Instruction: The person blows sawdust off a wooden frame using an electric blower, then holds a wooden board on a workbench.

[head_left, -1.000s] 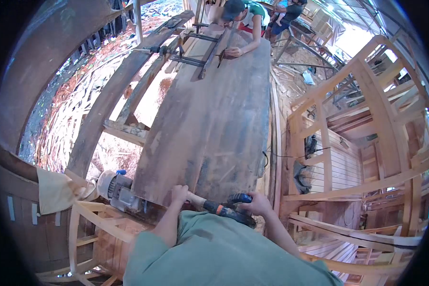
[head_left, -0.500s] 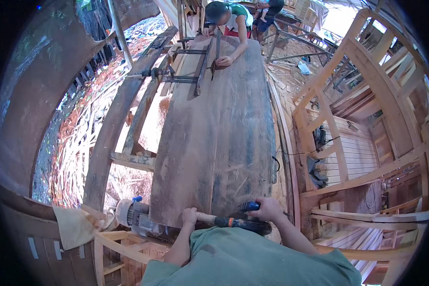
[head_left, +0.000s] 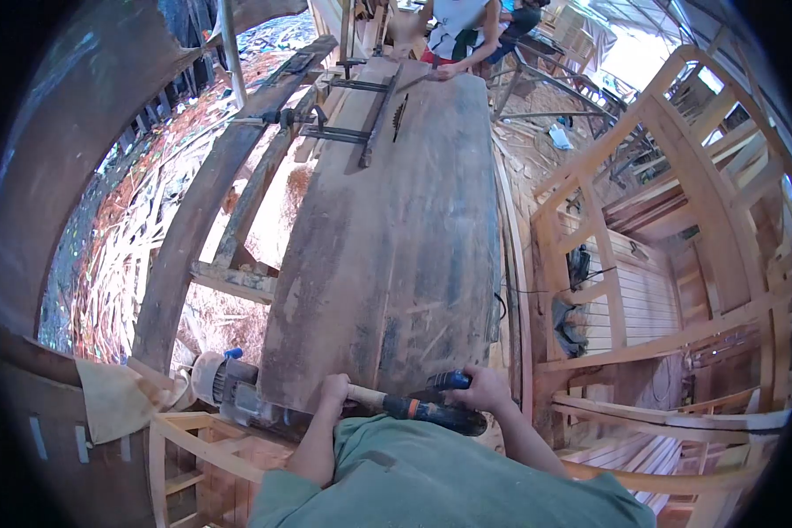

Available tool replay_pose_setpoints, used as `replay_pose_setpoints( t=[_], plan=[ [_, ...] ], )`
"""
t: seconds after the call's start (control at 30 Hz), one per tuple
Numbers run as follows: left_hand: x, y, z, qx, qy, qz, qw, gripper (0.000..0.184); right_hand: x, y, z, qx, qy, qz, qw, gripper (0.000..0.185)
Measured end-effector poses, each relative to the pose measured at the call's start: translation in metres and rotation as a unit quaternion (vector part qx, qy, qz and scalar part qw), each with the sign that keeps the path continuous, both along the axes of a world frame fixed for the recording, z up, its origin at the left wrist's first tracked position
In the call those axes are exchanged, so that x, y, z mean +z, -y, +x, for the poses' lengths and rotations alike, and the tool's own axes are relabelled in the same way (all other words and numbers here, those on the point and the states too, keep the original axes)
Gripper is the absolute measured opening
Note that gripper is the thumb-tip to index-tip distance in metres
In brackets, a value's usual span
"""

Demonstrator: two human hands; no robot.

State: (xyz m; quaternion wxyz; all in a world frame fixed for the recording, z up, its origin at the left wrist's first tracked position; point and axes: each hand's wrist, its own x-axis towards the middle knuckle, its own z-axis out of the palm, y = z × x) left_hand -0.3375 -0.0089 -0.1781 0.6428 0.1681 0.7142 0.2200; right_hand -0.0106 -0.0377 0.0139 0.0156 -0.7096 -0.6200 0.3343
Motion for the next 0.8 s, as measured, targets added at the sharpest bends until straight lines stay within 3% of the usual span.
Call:
replay_pose_setpoints(
  t=[0.1, 0.17, 0.43, 0.5, 0.57, 0.7, 0.8],
  plan=[
    [-0.021, 0.001, -0.003, 0.003, 0.026, -0.001, 1.000, 0.020, 0.000, 0.001, -0.002, -0.032, -0.023, -0.040, 0.998, 0.053],
    [-0.016, 0.001, -0.003, 0.004, 0.021, 0.004, 1.000, 0.019, -0.002, 0.004, -0.002, 0.008, 0.011, 0.059, 0.998, 0.047],
    [-0.001, -0.003, 0.000, -0.013, -0.004, -0.008, 1.000, 0.017, -0.005, 0.006, 0.000, 0.013, 0.033, 0.061, 0.997, 0.050],
    [-0.002, -0.002, -0.001, 0.004, 0.018, -0.019, 1.000, 0.026, -0.001, 0.005, -0.002, 0.027, 0.059, 0.075, 0.995, 0.051],
    [-0.008, -0.001, -0.002, 0.005, 0.013, -0.016, 1.000, 0.026, 0.007, 0.001, -0.003, -0.017, 0.019, -0.034, 0.999, 0.060],
    [0.002, -0.006, -0.002, -0.010, 0.012, -0.029, 0.999, 0.025, 0.001, 0.001, -0.001, 0.005, 0.028, 0.005, 1.000, 0.054],
    [-0.005, -0.007, -0.004, -0.006, 0.025, -0.039, 0.999, 0.024, 0.018, -0.001, -0.009, -0.021, 0.006, -0.034, 0.999, 0.055]
  ],
)
